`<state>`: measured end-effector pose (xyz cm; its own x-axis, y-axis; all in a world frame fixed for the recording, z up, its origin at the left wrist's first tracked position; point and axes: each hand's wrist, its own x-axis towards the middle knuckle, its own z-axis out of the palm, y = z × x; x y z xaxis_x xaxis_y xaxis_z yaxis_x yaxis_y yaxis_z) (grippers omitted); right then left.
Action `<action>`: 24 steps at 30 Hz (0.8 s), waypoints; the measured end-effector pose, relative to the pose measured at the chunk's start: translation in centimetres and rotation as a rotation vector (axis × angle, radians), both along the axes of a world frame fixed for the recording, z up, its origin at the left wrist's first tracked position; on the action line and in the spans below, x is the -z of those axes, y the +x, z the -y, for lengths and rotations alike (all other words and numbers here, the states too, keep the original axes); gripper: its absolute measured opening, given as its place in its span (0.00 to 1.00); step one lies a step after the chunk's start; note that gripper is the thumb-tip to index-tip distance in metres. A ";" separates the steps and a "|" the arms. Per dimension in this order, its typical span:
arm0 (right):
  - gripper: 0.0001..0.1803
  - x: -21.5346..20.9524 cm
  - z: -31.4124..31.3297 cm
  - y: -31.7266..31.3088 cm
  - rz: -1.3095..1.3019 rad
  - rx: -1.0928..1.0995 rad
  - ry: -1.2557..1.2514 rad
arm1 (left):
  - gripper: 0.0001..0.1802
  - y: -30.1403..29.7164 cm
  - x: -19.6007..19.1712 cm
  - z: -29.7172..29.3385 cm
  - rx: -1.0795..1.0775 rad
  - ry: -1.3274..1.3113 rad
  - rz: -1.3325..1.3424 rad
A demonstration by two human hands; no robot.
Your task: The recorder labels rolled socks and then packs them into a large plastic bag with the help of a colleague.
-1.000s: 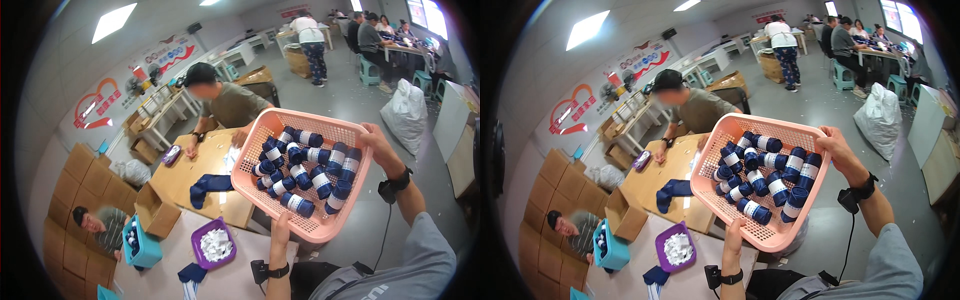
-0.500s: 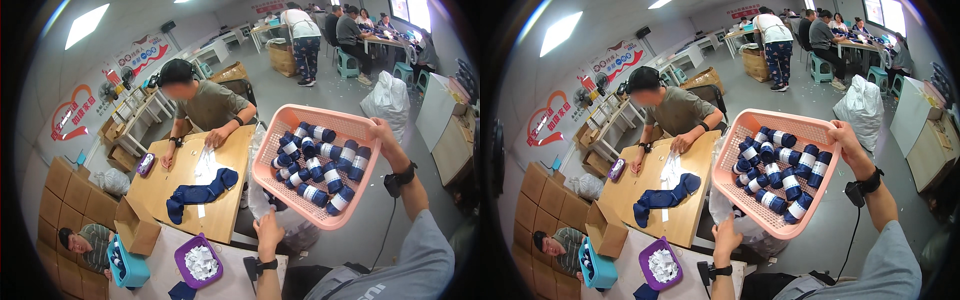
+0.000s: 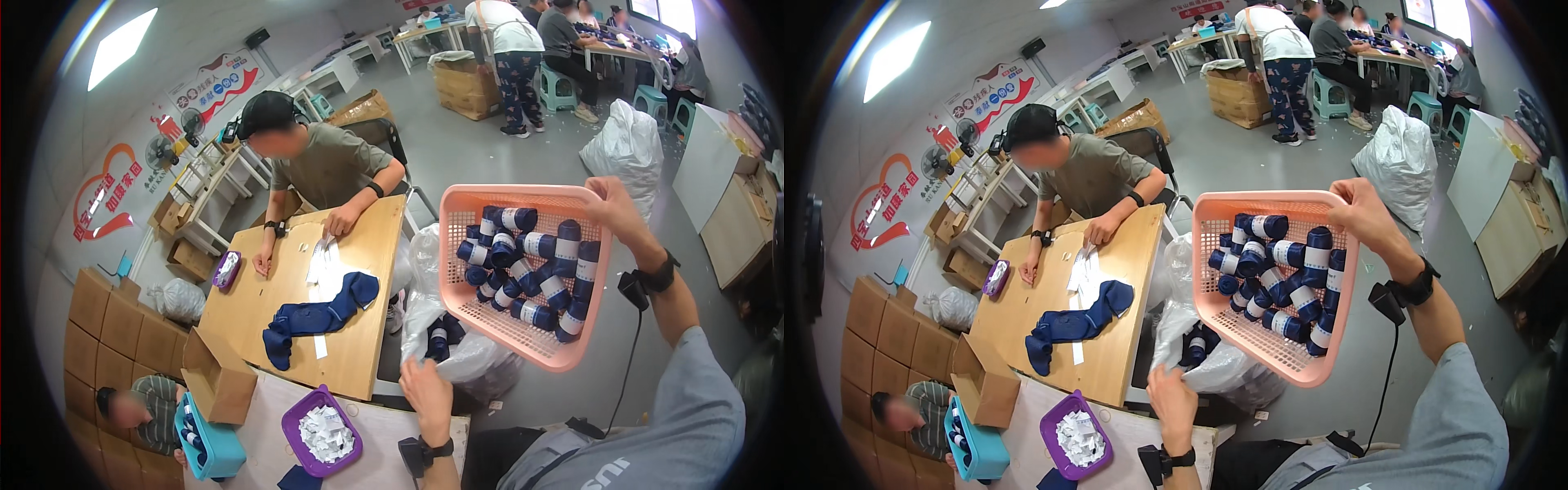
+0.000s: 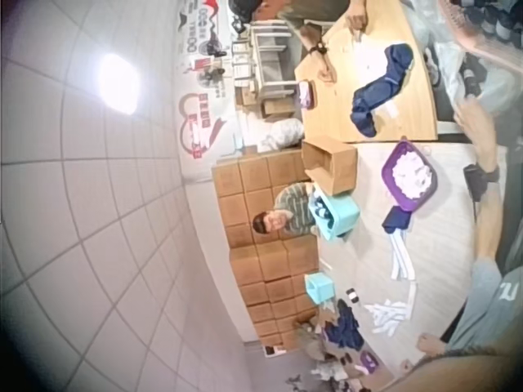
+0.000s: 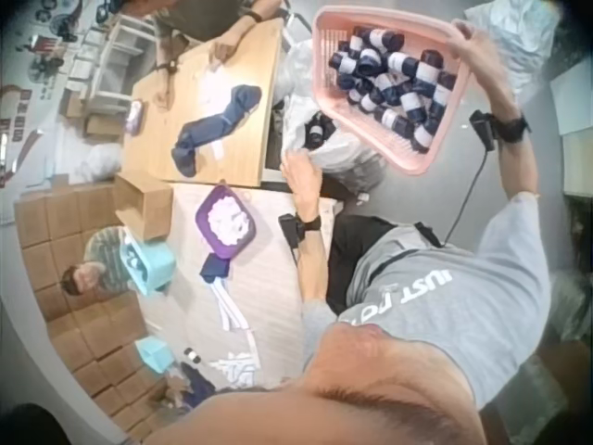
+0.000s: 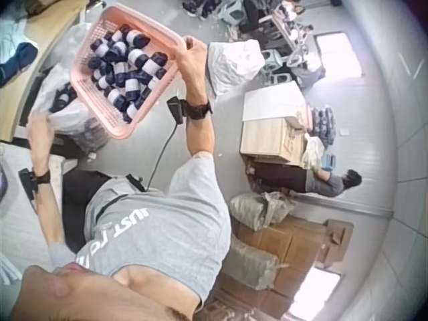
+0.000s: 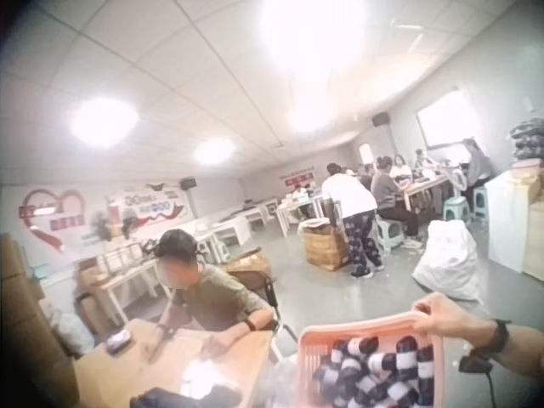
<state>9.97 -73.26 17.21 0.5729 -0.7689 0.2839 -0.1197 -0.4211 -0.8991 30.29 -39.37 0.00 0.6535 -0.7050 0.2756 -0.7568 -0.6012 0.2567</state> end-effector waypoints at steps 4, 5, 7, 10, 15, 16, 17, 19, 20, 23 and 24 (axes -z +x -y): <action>0.02 0.1 1.6 -0.6 -0.022 -0.038 0.082 | 0.07 0.7 -0.3 -0.9 -0.164 0.002 -0.068; 0.02 0.0 2.0 -0.8 -0.026 -0.035 0.081 | 0.08 0.6 -0.7 -0.8 -0.210 -0.029 -0.050; 0.02 0.1 2.2 -0.7 -0.113 -0.068 0.077 | 0.08 0.8 -1.0 -1.1 -0.258 -0.041 -0.008; 0.04 -0.8 0.5 0.3 -0.179 -0.059 0.013 | 0.11 0.3 -2.4 -1.0 -0.087 -0.103 -0.142; 0.07 -1.5 -2.7 3.9 -0.258 0.004 -0.252 | 0.09 -1.9 -1.9 0.3 -0.015 -0.210 -0.269; 0.08 -1.6 -3.6 4.9 -0.248 -0.005 -0.362 | 0.08 -2.0 -1.7 0.0 0.002 -0.210 -0.248; 0.08 -1.9 -4.4 5.9 -0.247 -0.005 -0.356 | 0.08 -2.0 -1.8 -0.2 0.001 -0.203 -0.247; 0.10 -3.0 -5.9 7.4 -0.387 -0.023 -0.405 | 0.08 -2.2 -2.0 -0.6 0.192 -0.217 -0.018; 0.10 -3.0 -6.4 8.1 -0.387 -0.020 -0.404 | 0.08 -2.2 -2.1 -0.6 0.195 -0.217 -0.018; 0.08 -2.6 -8.7 9.9 -0.296 -0.007 -0.581 | 0.07 -1.8 -1.6 -0.6 0.350 -0.236 -0.082; 0.08 -2.8 -10.0 10.6 -0.347 -0.020 -0.623 | 0.07 -1.6 -0.9 -0.6 0.370 -0.275 -0.137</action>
<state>20.62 -63.28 20.04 0.7223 -0.5116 0.4653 -0.3423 -0.8491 -0.4022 28.72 -38.74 0.89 0.4162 -0.8099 0.4133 -0.8550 -0.1939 0.4811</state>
